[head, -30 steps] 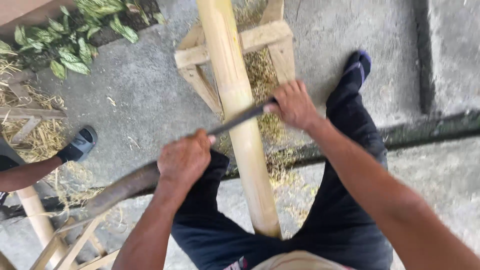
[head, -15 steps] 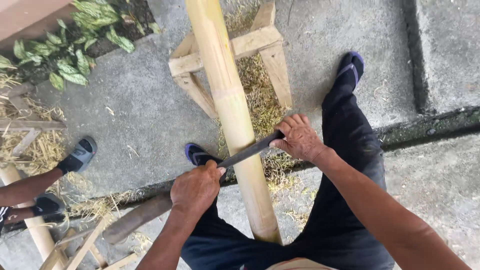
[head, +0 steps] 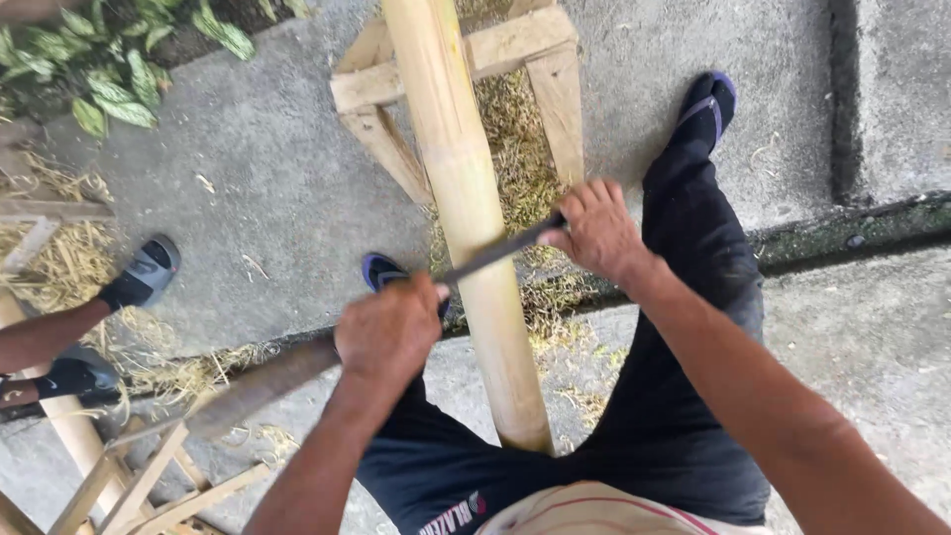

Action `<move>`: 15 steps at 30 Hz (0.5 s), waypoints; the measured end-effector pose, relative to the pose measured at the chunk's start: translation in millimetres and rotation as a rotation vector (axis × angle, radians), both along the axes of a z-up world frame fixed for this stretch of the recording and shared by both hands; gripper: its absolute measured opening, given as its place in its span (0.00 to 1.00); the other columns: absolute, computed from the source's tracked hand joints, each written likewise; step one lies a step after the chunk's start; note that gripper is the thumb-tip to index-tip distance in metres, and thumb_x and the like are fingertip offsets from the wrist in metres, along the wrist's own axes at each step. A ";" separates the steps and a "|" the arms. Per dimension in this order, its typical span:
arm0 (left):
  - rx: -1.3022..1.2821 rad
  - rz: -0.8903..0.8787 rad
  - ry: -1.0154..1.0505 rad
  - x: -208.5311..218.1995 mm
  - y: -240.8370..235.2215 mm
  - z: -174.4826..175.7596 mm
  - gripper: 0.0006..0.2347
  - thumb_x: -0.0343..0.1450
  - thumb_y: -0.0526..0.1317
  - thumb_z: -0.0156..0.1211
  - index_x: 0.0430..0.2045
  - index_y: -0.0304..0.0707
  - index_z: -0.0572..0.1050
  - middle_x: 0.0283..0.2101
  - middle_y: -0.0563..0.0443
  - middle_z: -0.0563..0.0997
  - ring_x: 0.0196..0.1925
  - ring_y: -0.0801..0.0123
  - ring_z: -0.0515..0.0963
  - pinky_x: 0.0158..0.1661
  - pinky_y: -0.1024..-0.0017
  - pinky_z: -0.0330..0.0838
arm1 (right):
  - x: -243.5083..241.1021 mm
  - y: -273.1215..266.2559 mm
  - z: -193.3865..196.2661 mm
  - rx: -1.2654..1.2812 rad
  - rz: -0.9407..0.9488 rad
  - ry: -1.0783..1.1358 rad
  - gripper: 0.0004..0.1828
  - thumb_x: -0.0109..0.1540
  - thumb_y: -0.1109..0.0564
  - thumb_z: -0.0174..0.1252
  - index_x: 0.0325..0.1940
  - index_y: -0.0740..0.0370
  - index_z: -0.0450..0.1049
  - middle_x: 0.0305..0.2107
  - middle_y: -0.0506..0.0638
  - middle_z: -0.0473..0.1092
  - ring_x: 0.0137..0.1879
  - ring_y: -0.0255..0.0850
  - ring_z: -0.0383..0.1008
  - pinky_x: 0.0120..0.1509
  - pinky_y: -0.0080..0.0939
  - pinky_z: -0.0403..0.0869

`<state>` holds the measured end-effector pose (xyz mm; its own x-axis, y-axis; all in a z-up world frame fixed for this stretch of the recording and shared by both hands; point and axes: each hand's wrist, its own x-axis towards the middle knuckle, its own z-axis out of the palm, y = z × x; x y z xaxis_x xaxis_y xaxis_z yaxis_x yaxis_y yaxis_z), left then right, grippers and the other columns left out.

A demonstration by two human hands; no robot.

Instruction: Scraping the surface of a bamboo pole using a large knife.

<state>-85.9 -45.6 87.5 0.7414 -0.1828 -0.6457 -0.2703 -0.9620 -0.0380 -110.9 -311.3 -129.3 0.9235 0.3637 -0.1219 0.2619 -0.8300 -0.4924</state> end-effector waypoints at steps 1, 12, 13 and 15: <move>-0.003 -0.003 0.003 -23.0 3.0 -7.1 0.15 0.77 0.52 0.47 0.30 0.43 0.74 0.26 0.44 0.83 0.29 0.51 0.85 0.31 0.53 0.79 | -21.7 -0.1 2.3 -0.003 -0.003 0.003 0.39 0.64 0.23 0.41 0.49 0.60 0.74 0.43 0.55 0.69 0.57 0.51 0.66 0.69 0.57 0.60; 0.020 0.135 0.077 24.6 12.9 -2.7 0.19 0.81 0.54 0.42 0.34 0.41 0.74 0.27 0.45 0.83 0.29 0.53 0.86 0.34 0.52 0.79 | 56.0 7.5 45.0 -0.042 -0.019 -0.031 0.32 0.66 0.29 0.50 0.53 0.59 0.75 0.44 0.54 0.68 0.58 0.51 0.65 0.69 0.55 0.58; 0.018 0.136 0.075 20.9 14.8 -4.2 0.19 0.81 0.54 0.42 0.34 0.41 0.74 0.27 0.45 0.83 0.29 0.53 0.86 0.34 0.52 0.79 | 53.4 6.8 44.0 -0.044 -0.018 -0.033 0.32 0.66 0.29 0.50 0.53 0.59 0.75 0.44 0.54 0.68 0.58 0.51 0.65 0.69 0.55 0.58; -0.020 0.169 0.019 12.4 20.7 -7.3 0.16 0.78 0.53 0.45 0.34 0.43 0.75 0.27 0.45 0.84 0.30 0.53 0.86 0.37 0.50 0.78 | 46.5 8.6 40.0 -0.013 0.012 -0.088 0.33 0.66 0.28 0.51 0.51 0.59 0.75 0.44 0.54 0.69 0.59 0.50 0.65 0.71 0.55 0.58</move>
<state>-73.5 -25.0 80.1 0.7506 -0.0694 -0.6571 -0.1050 -0.9944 -0.0149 -64.4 -302.6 -89.3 0.9264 0.3740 -0.0449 0.3139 -0.8324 -0.4566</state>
